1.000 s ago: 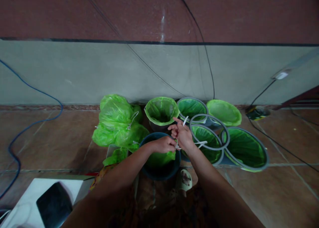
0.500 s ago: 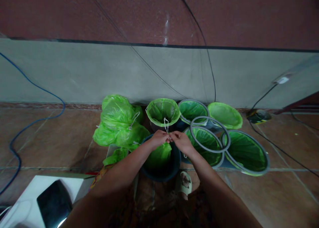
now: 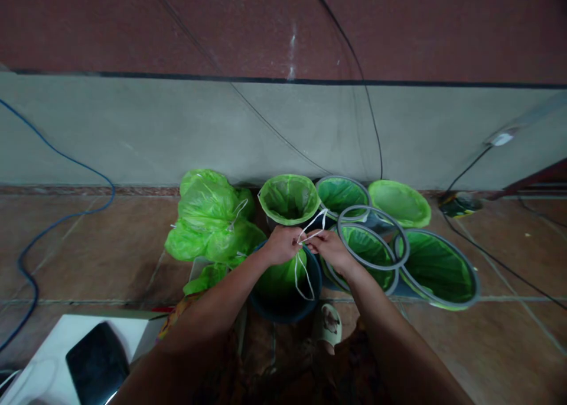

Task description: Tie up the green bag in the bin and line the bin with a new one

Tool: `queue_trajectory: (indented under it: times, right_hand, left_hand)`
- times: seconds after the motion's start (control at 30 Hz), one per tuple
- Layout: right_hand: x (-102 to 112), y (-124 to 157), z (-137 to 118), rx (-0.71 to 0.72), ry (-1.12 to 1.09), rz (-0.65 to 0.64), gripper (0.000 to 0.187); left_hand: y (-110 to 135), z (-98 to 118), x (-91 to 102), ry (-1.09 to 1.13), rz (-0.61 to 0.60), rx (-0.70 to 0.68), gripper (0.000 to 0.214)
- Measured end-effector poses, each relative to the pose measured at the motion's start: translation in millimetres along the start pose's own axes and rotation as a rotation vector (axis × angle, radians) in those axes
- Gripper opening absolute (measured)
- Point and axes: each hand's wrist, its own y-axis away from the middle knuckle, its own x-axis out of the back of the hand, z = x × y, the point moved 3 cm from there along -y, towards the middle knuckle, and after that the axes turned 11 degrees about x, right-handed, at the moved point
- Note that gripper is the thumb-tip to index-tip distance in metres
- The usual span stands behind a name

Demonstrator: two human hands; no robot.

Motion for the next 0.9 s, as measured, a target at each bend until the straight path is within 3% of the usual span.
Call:
queue_trajectory:
  times: [0.27, 0.5, 0.63, 0.8, 0.9]
  right_hand:
    - [-15, 7, 3, -0.059, -0.22, -0.157, 0.013]
    - [-10, 9, -6, -0.065, -0.338, -0.209, 0.029]
    - [-10, 3, -4, -0.035, -0.206, -0.057, 0.023]
    - [-7, -6, -9, 0.298, 0.221, 0.12, 0.015]
    - [-2, -7, -9, 0.231, 0.178, 0.131, 0.018]
  left_hand:
    - [10, 13, 0.4, -0.415, 0.195, -0.31, 0.027]
    - [14, 16, 9.4, -0.232, 0.394, -0.346, 0.022]
    - [14, 18, 12.5, -0.136, 0.404, -0.313, 0.021]
    - [12, 13, 9.0, -0.093, 0.403, -0.243, 0.018]
    - [10, 7, 7.0, -0.077, 0.41, -0.183, 0.019]
